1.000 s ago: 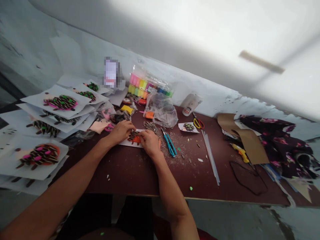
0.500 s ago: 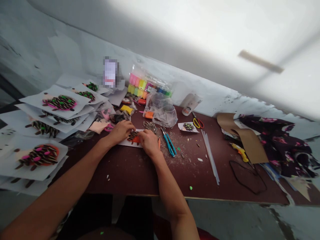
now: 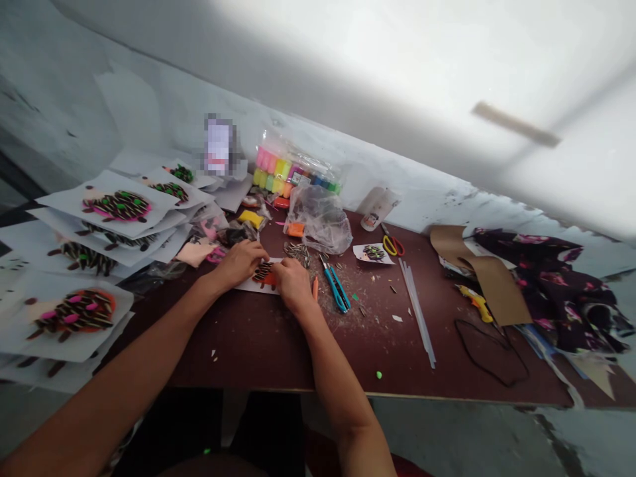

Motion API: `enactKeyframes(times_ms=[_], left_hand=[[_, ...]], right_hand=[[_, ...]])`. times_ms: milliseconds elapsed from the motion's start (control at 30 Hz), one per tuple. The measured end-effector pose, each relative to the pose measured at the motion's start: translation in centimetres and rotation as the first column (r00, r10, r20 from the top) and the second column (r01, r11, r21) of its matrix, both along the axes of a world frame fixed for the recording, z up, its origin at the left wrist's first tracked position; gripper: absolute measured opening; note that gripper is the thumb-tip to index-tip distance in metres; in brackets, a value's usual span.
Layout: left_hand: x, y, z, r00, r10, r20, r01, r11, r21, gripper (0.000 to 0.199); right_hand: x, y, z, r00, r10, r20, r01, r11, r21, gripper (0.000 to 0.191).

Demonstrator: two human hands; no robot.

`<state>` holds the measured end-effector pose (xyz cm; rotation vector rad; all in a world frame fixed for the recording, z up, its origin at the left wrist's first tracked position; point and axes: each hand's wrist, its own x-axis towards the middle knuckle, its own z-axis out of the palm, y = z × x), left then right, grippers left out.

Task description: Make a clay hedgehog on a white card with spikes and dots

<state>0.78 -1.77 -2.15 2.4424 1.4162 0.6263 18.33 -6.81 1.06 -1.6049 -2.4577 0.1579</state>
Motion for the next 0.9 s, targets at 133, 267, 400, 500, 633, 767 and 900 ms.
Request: enactKeyframes(times_ms=[133, 267, 400, 500, 633, 767, 900], left_hand=[[0.0, -0.1, 0.2, 1.0, -0.001, -0.012, 0.001, 1.0, -0.004, 0.031], [0.0, -0.1, 0.4, 1.0, 0.001, -0.022, -0.002, 1.0, -0.017, 0.031], [0.0, -0.1, 0.4, 1.0, 0.007, -0.022, -0.008, 1.0, -0.019, 0.032], [0.1, -0.1, 0.5, 0.999, 0.02, -0.034, -0.021, 0.999, -0.034, 0.031], [0.1, 0.0, 0.5, 0.998, 0.029, -0.047, -0.031, 0.998, -0.054, 0.03], [0.0, 0.0, 0.6, 0.999, 0.016, -0.048, -0.019, 0.998, -0.064, 0.032], [0.0, 0.0, 0.5, 0.998, 0.026, -0.064, -0.03, 0.998, -0.06, 0.033]], right_hand=[[-0.1, -0.2, -0.1, 1.0, -0.001, 0.005, 0.001, 1.0, -0.001, 0.024], [0.3, -0.4, -0.2, 0.998, -0.006, -0.064, 0.009, 0.999, 0.042, 0.022], [1.6, -0.1, 0.2, 0.979, -0.159, -0.125, 0.171, 0.982, 0.085, 0.023], [2.9, 0.4, 0.7, 0.931, -0.35, -0.105, 0.359, 0.931, 0.073, 0.023], [3.8, 0.8, 1.0, 0.885, -0.464, -0.039, 0.465, 0.885, 0.016, 0.025], [3.6, 0.6, 1.1, 0.896, -0.443, 0.004, 0.443, 0.896, -0.013, 0.026], [3.2, 0.4, 1.2, 0.901, -0.431, 0.045, 0.433, 0.9, -0.055, 0.025]])
